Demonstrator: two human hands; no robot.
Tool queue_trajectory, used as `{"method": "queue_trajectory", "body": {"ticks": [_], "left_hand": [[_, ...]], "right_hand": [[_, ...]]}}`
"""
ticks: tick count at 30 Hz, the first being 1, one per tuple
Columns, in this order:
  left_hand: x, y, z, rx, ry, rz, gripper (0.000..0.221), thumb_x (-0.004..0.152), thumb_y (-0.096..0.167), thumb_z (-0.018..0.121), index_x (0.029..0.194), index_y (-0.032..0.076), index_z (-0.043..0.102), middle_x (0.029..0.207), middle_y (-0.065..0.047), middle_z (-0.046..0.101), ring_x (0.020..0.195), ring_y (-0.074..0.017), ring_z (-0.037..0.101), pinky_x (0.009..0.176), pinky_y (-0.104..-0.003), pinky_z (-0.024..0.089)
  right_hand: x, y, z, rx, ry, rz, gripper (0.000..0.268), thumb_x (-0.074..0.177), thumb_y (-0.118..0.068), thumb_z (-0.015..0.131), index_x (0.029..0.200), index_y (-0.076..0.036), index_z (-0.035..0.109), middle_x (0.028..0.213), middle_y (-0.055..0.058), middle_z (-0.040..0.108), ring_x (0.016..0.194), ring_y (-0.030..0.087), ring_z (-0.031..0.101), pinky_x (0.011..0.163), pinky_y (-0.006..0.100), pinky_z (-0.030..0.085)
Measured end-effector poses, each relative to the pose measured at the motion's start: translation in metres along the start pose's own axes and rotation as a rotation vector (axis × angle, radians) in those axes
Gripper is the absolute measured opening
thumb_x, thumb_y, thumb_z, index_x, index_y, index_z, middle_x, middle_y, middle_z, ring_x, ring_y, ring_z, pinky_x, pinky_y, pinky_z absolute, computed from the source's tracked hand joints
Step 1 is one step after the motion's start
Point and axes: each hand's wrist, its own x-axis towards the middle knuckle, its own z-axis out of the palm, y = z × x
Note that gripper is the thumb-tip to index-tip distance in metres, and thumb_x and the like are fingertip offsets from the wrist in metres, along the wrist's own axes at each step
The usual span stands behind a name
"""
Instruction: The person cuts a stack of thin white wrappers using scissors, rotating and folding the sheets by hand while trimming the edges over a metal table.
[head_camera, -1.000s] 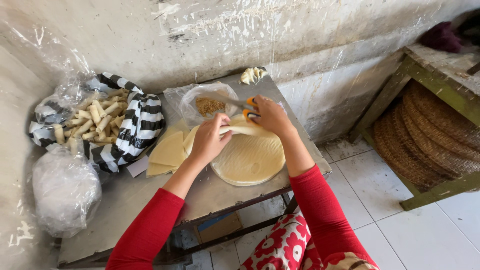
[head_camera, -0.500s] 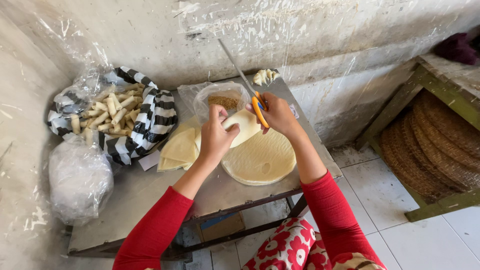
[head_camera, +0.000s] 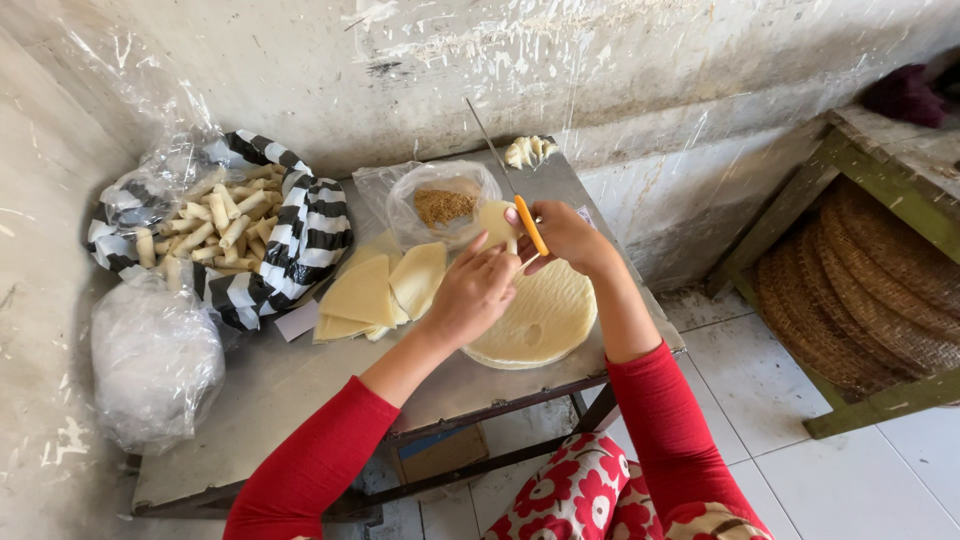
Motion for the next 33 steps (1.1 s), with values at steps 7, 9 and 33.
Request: {"method": "queue_trajectory", "body": {"ticks": [7, 9, 33], "left_hand": [[-0.001, 0.021, -0.010, 0.177, -0.093, 0.122, 0.023, 0.099, 0.005, 0.056, 0.122, 0.003, 0.052, 0.109, -0.018, 0.071, 0.123, -0.0333, 0.066, 0.121, -0.049, 0.041], [0.001, 0.025, -0.014, 0.198, -0.092, 0.111, 0.024, 0.102, 0.010, 0.053, 0.125, 0.004, 0.051, 0.113, -0.017, 0.071, 0.122, -0.0315, 0.067, 0.120, -0.048, 0.042], [-0.013, -0.039, -0.003, -1.748, 0.358, -1.126, 0.075, 0.086, 0.051, 0.071, 0.144, 0.008, 0.051, 0.141, -0.007, 0.060, 0.130, -0.0208, 0.058, 0.112, -0.043, 0.044]], "right_hand": [[0.009, 0.018, 0.000, 0.008, -0.011, -0.218, 0.050, 0.084, -0.023, 0.083, 0.119, 0.005, 0.061, 0.091, 0.007, 0.072, 0.077, 0.011, 0.065, 0.061, 0.027, 0.054], [0.009, 0.018, 0.001, -0.037, 0.025, -0.233, 0.052, 0.081, -0.015, 0.083, 0.124, 0.002, 0.059, 0.090, 0.006, 0.072, 0.079, 0.010, 0.066, 0.065, 0.025, 0.055], [0.007, 0.008, -0.007, 0.147, 0.046, -0.469, 0.047, 0.085, -0.006, 0.081, 0.126, -0.001, 0.059, 0.105, -0.001, 0.069, 0.094, 0.006, 0.066, 0.084, 0.023, 0.056]]}}
